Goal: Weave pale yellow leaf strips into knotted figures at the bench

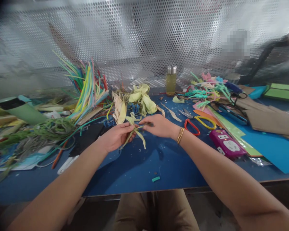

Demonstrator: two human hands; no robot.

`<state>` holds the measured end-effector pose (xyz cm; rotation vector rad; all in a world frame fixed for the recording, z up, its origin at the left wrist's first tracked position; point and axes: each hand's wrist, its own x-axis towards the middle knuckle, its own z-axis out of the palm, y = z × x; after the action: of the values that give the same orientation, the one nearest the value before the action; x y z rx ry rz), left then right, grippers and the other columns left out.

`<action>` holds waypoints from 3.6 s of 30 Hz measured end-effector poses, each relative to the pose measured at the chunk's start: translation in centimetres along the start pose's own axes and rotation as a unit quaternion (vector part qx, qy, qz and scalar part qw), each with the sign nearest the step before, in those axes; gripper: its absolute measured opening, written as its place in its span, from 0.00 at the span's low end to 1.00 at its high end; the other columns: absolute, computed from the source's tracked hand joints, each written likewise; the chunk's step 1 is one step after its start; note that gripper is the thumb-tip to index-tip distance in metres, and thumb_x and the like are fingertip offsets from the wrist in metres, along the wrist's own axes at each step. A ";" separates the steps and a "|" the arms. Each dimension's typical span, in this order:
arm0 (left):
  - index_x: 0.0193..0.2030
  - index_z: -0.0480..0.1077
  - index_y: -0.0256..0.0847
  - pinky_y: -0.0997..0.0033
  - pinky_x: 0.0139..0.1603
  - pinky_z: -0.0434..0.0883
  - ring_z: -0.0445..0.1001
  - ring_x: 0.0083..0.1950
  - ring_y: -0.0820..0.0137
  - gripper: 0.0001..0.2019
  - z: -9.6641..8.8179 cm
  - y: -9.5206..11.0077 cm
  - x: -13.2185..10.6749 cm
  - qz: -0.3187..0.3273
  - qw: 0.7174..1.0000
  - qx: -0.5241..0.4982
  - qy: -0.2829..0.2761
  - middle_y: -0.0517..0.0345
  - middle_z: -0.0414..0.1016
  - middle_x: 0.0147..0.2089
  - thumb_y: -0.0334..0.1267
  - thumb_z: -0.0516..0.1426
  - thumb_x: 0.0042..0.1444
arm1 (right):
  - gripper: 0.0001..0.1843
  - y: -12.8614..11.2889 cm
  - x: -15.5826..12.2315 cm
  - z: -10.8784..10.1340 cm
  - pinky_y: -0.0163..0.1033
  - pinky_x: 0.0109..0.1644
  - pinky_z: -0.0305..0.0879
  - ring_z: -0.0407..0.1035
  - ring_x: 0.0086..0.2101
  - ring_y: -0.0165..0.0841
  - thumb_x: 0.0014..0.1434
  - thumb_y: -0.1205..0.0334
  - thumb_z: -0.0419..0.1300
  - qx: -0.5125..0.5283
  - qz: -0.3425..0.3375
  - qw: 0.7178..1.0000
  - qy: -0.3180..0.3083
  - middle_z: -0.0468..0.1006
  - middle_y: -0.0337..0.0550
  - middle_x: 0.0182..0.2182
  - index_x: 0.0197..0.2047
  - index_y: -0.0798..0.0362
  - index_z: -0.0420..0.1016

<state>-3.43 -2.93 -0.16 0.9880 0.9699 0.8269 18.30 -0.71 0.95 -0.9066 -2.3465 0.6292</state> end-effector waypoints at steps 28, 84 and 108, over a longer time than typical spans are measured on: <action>0.24 0.75 0.37 0.72 0.24 0.55 0.61 0.22 0.75 0.13 1.1 2.2 1.1 0.081 0.945 0.313 -0.041 0.61 0.68 0.20 0.45 0.69 0.40 | 0.21 1.1 0.6 1.4 0.37 0.37 0.61 0.67 0.30 0.31 0.57 0.43 0.58 0.164 0.087 0.981 0.053 0.78 0.39 0.28 0.32 0.53 0.80; 0.36 0.77 0.38 0.74 0.30 0.66 0.72 0.30 0.73 0.08 2.1 0.6 1.8 0.031 0.996 -0.083 0.001 0.56 0.78 0.33 0.39 0.64 0.51 | 0.18 1.7 2.1 3.1 0.34 0.30 0.55 0.57 0.24 0.24 0.43 0.52 0.71 0.440 0.126 0.845 0.277 0.70 0.32 0.23 0.30 0.54 0.72; 0.30 0.78 0.39 0.65 0.46 0.64 0.70 0.34 0.71 0.13 0.9 0.6 2.1 0.130 0.983 0.121 -0.043 0.58 0.76 0.31 0.38 0.72 0.35 | 0.14 -1.2 0.7 0.7 0.34 0.30 0.57 0.59 0.25 0.25 0.49 0.52 0.66 0.269 0.070 0.938 0.208 0.68 0.34 0.22 0.26 0.54 0.71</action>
<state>-1.98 -1.11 0.05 1.3716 0.8916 0.8879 16.88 -1.14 1.37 -0.8480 -1.6250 0.9681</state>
